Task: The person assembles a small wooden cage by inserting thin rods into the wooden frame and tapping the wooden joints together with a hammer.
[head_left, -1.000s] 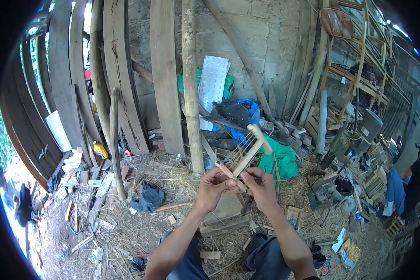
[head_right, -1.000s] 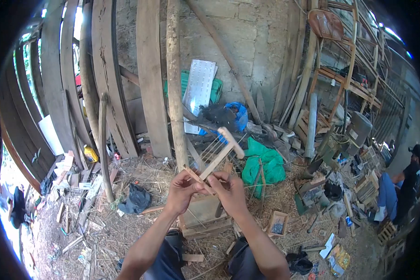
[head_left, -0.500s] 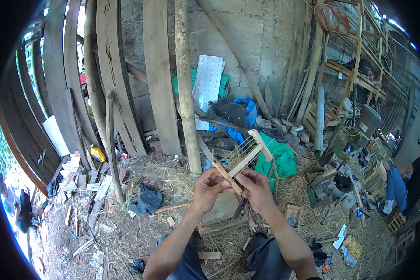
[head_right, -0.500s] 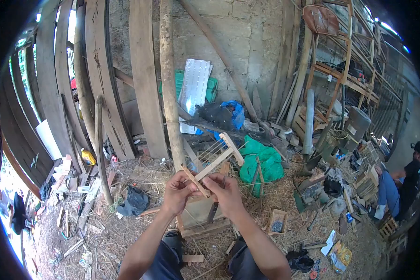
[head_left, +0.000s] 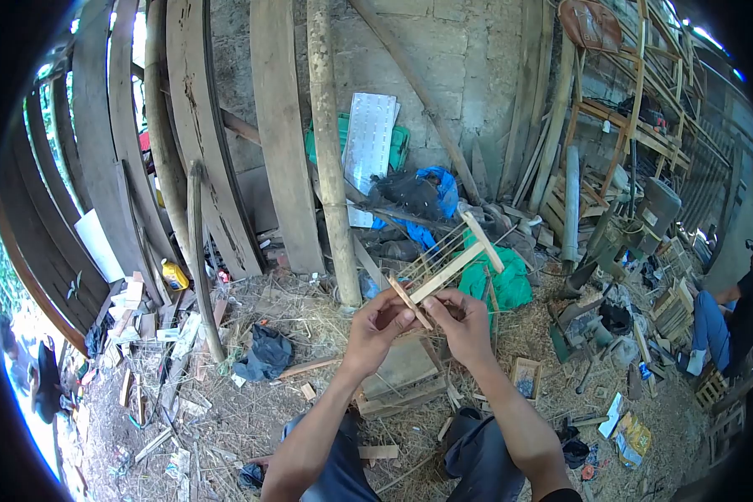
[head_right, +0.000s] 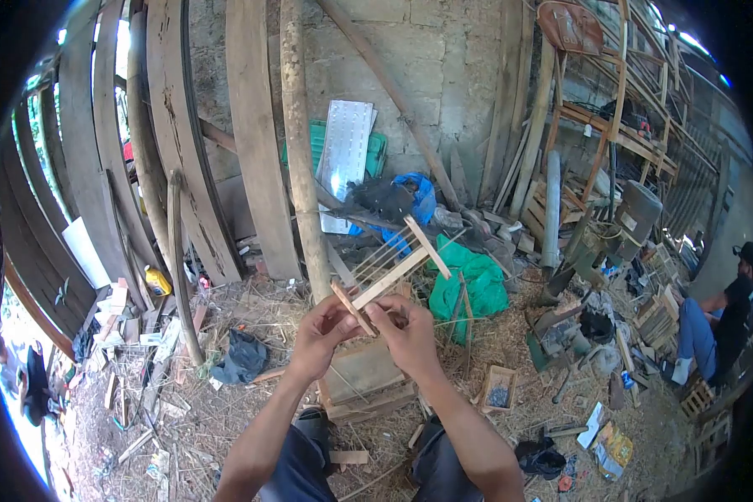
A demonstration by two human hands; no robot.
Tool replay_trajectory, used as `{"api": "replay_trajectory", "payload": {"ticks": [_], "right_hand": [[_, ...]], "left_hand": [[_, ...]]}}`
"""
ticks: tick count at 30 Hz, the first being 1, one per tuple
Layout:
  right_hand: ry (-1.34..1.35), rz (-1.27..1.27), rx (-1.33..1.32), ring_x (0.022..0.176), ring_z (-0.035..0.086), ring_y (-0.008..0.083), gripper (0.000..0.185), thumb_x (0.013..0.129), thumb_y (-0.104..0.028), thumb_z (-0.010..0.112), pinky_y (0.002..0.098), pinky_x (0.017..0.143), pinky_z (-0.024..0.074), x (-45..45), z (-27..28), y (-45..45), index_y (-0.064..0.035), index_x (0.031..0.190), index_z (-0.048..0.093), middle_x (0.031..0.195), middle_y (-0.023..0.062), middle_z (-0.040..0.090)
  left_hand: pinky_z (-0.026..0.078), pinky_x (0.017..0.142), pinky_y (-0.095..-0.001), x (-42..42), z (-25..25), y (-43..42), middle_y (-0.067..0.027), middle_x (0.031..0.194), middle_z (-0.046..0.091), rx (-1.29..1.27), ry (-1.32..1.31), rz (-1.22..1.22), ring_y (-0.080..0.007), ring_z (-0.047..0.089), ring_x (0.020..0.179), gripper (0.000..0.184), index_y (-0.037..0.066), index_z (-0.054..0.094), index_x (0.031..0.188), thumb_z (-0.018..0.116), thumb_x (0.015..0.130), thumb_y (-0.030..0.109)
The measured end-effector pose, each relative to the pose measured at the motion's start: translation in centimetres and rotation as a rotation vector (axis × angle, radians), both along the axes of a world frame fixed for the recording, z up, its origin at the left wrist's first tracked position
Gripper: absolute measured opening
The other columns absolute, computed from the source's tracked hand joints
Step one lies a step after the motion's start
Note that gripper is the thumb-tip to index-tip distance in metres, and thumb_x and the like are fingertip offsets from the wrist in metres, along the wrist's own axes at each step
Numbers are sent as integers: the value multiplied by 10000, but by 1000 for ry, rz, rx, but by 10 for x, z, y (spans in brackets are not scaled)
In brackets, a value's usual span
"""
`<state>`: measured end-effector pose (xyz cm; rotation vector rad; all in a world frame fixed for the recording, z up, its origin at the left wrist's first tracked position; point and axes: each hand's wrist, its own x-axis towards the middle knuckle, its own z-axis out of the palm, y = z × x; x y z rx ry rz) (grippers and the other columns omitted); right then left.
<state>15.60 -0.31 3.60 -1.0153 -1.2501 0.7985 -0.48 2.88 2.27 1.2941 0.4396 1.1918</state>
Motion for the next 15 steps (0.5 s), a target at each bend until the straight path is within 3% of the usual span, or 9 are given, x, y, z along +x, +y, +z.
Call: {"api": "replay_trajectory", "payload": {"ticks": [2, 5, 11, 15], "right_hand": [[-165, -69, 121, 546, 458, 39, 156, 869, -137, 667, 217, 475, 336, 0, 2, -2, 9, 924, 674, 722, 11, 614], [-391, -166, 244, 554, 523, 90, 156, 857, -137, 675, 237, 484, 383, -4, 17, -11, 1, 929, 670, 754, 49, 637], [-449, -180, 306, 634, 625, 191, 130, 870, -130, 652, 300, 514, 461, -12, 24, -18, -4, 897, 641, 819, 96, 645], [-455, -232, 397, 637, 625, 211, 110, 874, -115, 642, 298, 509, 460, -11, 18, -14, -8, 895, 632, 798, 101, 638]], "left_hand": [[510, 923, -308, -1, 5, -6, -102, 1160, 591, -83, -35, -15, -157, 572, 1072, 438, -18, 455, 1301, 604, 889, -11], [492, 928, -301, -5, 7, -6, -96, 1191, 577, -56, 3, -35, -155, 564, 1092, 454, -9, 455, 1306, 618, 883, -4], [493, 923, -323, 1, -5, -1, -80, 1279, 543, -9, -79, -17, -188, 550, 1148, 556, 22, 412, 1353, 656, 854, 4], [482, 913, -294, 4, 0, -5, -95, 1252, 555, -66, -98, -13, -170, 561, 1125, 485, -2, 430, 1316, 627, 873, -14]]}}
